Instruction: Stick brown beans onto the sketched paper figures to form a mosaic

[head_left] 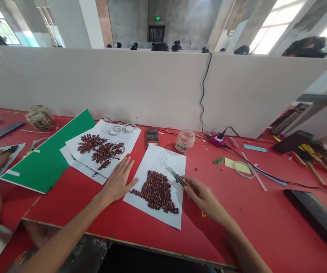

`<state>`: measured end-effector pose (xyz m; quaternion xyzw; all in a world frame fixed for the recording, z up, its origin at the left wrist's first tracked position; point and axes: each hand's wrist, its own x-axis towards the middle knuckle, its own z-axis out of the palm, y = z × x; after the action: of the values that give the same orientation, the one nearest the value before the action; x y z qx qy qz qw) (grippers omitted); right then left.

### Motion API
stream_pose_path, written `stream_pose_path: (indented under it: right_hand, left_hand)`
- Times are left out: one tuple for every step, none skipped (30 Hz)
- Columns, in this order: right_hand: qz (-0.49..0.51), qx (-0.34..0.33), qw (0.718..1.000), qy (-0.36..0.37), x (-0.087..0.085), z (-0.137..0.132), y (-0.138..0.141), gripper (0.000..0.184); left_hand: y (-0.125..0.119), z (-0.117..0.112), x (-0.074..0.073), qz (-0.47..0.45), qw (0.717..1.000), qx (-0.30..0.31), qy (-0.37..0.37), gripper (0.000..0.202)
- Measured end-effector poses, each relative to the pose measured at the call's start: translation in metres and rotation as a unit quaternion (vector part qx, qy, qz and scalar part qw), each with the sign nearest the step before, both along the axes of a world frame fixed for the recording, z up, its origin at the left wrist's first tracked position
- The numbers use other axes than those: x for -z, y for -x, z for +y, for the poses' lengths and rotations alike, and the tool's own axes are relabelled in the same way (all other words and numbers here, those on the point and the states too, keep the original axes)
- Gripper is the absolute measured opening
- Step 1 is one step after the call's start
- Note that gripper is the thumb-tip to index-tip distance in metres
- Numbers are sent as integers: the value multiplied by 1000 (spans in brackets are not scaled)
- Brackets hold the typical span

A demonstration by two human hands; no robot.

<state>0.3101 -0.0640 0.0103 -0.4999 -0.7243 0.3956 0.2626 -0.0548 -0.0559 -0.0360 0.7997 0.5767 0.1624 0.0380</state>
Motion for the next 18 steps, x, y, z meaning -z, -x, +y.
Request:
stream_pose_path:
  right_hand:
    - [-1, 1, 1000, 0, 0, 0, 0, 46]
    - [-3, 2, 1000, -1, 0, 0, 0, 47]
    - [-4, 3, 1000, -2, -1, 0, 0, 47]
    - [-5, 3, 1000, -2, -1, 0, 0, 48]
    - [-7, 4, 1000, -2, -1, 0, 1, 48]
    - [-8, 6, 1000, -2, -1, 0, 1, 49]
    - [-9, 6, 1000, -2, -1, 0, 1, 49]
    - [-10, 5, 1000, -3, -1, 1, 2, 49]
    - [-10, 5, 1000, -4, -1, 1, 2, 49]
    - [-9, 5, 1000, -6, -1, 1, 2, 49]
    - [-9, 5, 1000, -7, -2, 1, 3, 48]
    - [-8, 6, 1000, -9, -2, 1, 3, 48]
    - [-8, 7, 1000, -11, -2, 0, 3, 47]
    - [-8, 8, 1000, -12, -2, 0, 3, 47]
    - [-9, 8, 1000, -13, -2, -1, 2, 47]
    - [-10, 8, 1000, -13, -2, -1, 2, 47]
    - [-11, 6, 1000, -13, -2, -2, 2, 47]
    - [-12, 4, 1000, -11, -1, -2, 1, 47]
  left_hand:
    - [3, 0, -3, -7, 1000, 9, 4, 68]
    - [6, -2, -7, -14, 1000, 19, 7, 64]
    - [9, -7, -10, -17, 999, 31, 11, 63]
    - [12, -13, -12, -16, 999, 45, 14, 64]
    - [14, -21, -15, -11, 998, 62, 17, 66]
    - [16, -28, -16, -2, 996, 82, 19, 68]
    - [17, -35, -17, 8, 995, 99, 22, 68]
    - [18, -41, -18, 17, 993, 111, 24, 67]
    - [18, -44, -18, 24, 993, 117, 24, 65]
    - [18, -46, -18, 25, 993, 116, 22, 64]
    - [18, -46, -18, 21, 994, 110, 18, 62]
    - [17, -45, -17, 14, 994, 105, 11, 60]
    - [17, -43, -16, 3, 994, 105, 3, 57]
    - [17, -41, -15, -10, 994, 110, -7, 53]
    - [18, -40, -14, -23, 993, 116, -18, 47]
    - [18, -39, -12, -37, 991, 121, -29, 41]
    - [18, -39, -10, -51, 990, 124, -41, 34]
    - [19, -40, -8, -64, 989, 124, -54, 30]
